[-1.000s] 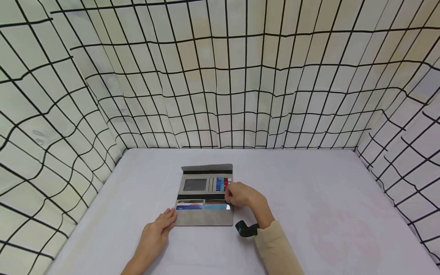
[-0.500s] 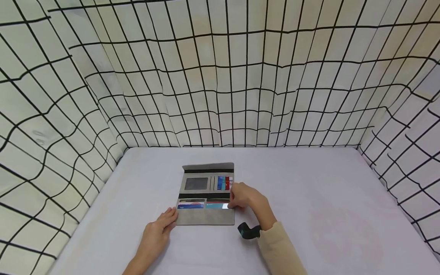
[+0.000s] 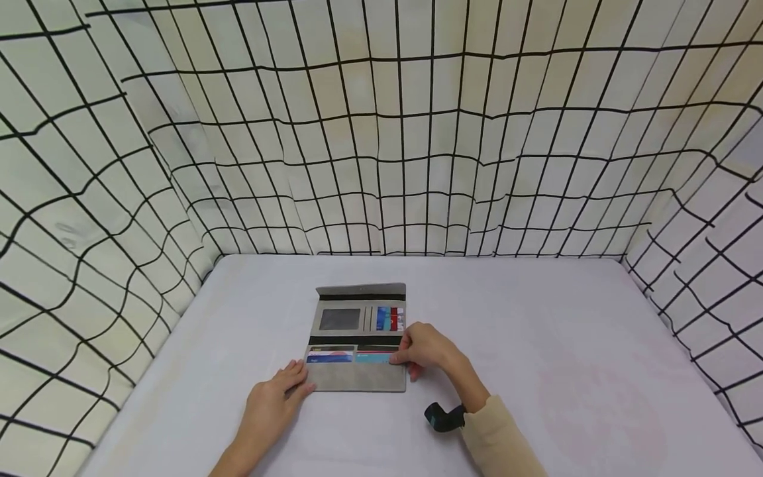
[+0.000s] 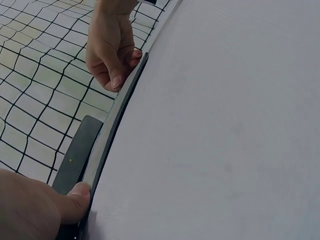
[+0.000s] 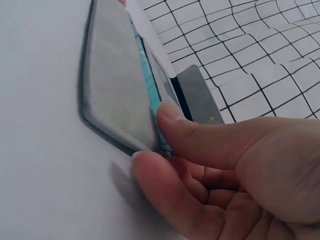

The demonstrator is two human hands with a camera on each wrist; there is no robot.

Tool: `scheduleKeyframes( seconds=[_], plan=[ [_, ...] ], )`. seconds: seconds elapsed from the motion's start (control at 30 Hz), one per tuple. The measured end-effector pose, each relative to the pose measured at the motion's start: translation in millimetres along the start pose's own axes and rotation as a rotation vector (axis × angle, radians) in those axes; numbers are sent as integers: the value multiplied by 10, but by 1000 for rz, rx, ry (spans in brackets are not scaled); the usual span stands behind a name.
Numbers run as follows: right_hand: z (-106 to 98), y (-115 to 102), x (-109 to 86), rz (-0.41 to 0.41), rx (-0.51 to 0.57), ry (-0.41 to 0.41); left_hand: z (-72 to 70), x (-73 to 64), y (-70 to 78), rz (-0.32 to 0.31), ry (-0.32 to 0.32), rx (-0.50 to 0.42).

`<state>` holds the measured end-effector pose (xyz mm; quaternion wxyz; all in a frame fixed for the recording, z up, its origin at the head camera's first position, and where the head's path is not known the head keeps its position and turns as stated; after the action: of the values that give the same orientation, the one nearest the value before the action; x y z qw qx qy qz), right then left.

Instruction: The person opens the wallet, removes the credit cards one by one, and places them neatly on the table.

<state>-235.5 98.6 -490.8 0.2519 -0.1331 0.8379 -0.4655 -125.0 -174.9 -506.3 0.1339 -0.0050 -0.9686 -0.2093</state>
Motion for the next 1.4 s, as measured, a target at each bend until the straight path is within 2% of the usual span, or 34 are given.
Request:
scheduleKeyframes(
  seconds=[0.3, 0.77, 1.4],
  plan=[
    [34, 7, 7, -18, -23, 38, -31, 6, 44, -16, -12, 24],
    [16, 14, -7, 5, 25, 45, 3, -7, 61, -49, -18, 26],
    [8, 45, 2, 34, 85, 84, 36, -2, 74, -36, -15, 34]
  ],
)
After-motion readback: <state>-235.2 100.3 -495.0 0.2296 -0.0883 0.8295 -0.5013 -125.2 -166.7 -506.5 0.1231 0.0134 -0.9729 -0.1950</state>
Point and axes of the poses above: each hand's wrist, its own x-axis towards the middle knuckle, its own z-axis out of the palm, y = z × x, the point moved 3 cm from there along x, towards the middle knuckle, and after that the axes turned 10 degrees about x, right-handed, at the moved point
